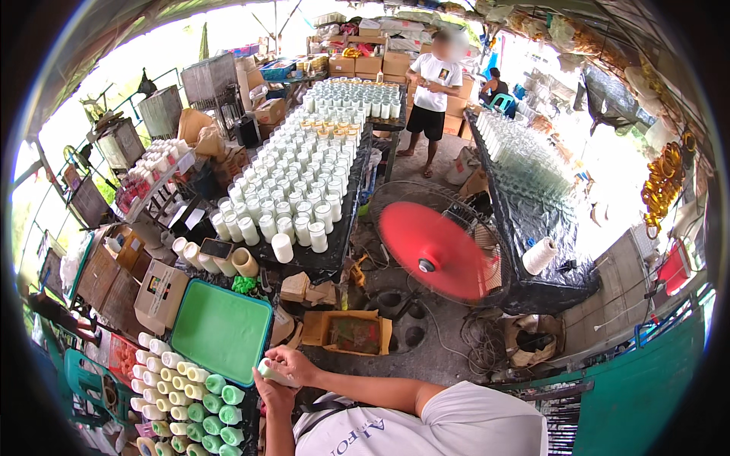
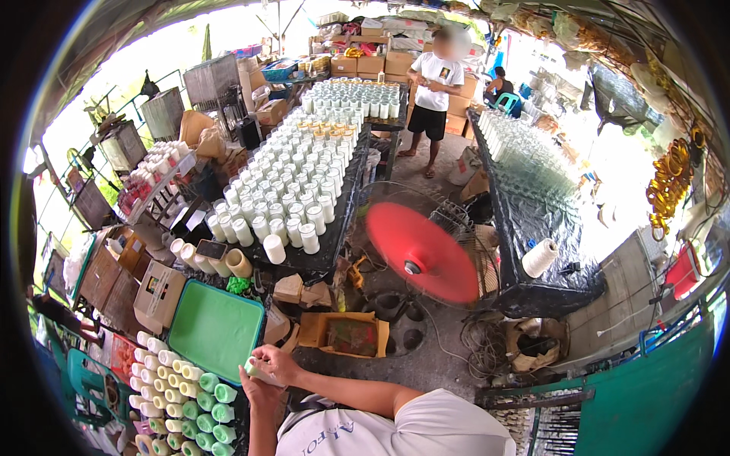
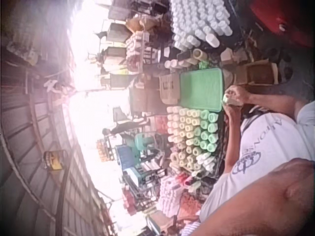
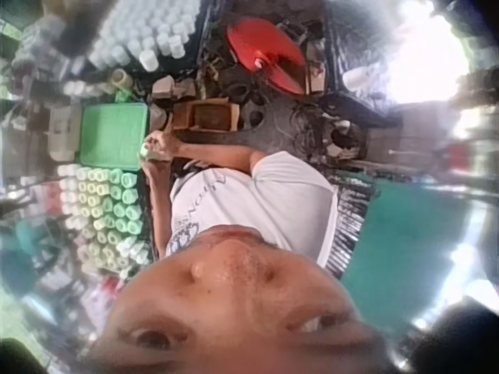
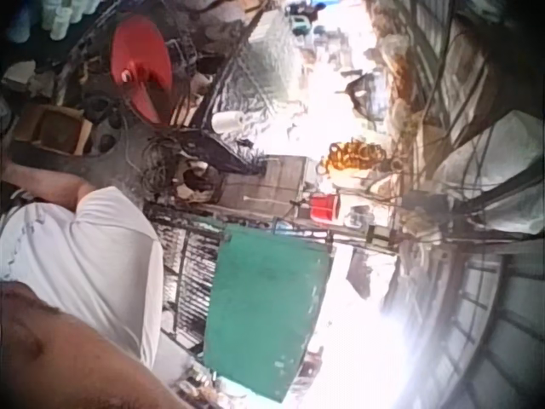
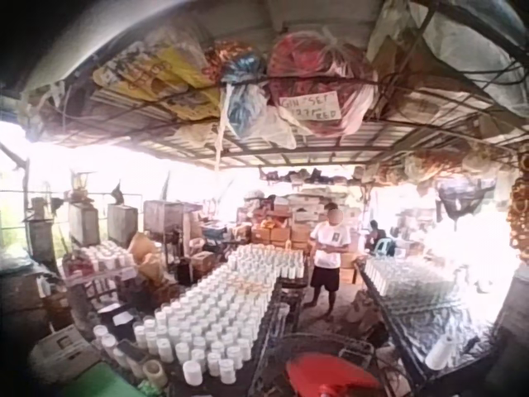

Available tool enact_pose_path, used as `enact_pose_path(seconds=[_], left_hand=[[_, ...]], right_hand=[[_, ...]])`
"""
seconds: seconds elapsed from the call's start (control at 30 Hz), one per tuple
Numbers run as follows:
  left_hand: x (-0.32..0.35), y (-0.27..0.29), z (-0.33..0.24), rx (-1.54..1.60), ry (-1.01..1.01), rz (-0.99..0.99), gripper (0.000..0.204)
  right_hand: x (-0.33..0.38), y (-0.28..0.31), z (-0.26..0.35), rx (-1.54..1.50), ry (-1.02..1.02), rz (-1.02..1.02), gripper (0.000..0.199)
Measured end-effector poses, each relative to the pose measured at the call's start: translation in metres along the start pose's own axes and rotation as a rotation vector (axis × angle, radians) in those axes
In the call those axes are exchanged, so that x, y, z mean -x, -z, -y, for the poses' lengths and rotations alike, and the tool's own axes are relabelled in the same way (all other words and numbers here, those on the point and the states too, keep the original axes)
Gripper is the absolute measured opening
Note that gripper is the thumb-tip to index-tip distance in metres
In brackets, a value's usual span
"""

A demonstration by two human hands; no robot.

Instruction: The person repeatedly picks up white cylindrical candle bodies and green circular candle bases, then presses them together to form assembled candles. The person handles the items one at a time and places the finished units back into a tray of similar items.

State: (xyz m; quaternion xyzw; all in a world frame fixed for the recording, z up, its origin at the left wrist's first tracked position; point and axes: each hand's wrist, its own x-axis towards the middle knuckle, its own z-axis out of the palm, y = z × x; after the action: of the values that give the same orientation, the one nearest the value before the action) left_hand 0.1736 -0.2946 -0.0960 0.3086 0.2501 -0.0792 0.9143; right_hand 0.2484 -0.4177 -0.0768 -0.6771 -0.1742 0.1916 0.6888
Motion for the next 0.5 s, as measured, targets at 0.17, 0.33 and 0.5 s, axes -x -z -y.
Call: enact_pose_path(seconds=[0.17,0.33,0.5], left_hand=[[0.016,-0.026,-0.005,0.146,-0.157,-0.136,0.075],[0.02,-0.027,-0.008,0.067,-0.186,-0.052,0.072],[0.014,-0.013,-0.005,0.07,-0.127,-0.041,0.076]], right_hand=[[0.015,0.003,0.026,0.292,0.208,0.05,0.051],[0.014,0.003,0.031,0.37,0.308,-0.042,0.048],[0.007,0.007,0.023,0.318,0.132,0.033,0.05]])
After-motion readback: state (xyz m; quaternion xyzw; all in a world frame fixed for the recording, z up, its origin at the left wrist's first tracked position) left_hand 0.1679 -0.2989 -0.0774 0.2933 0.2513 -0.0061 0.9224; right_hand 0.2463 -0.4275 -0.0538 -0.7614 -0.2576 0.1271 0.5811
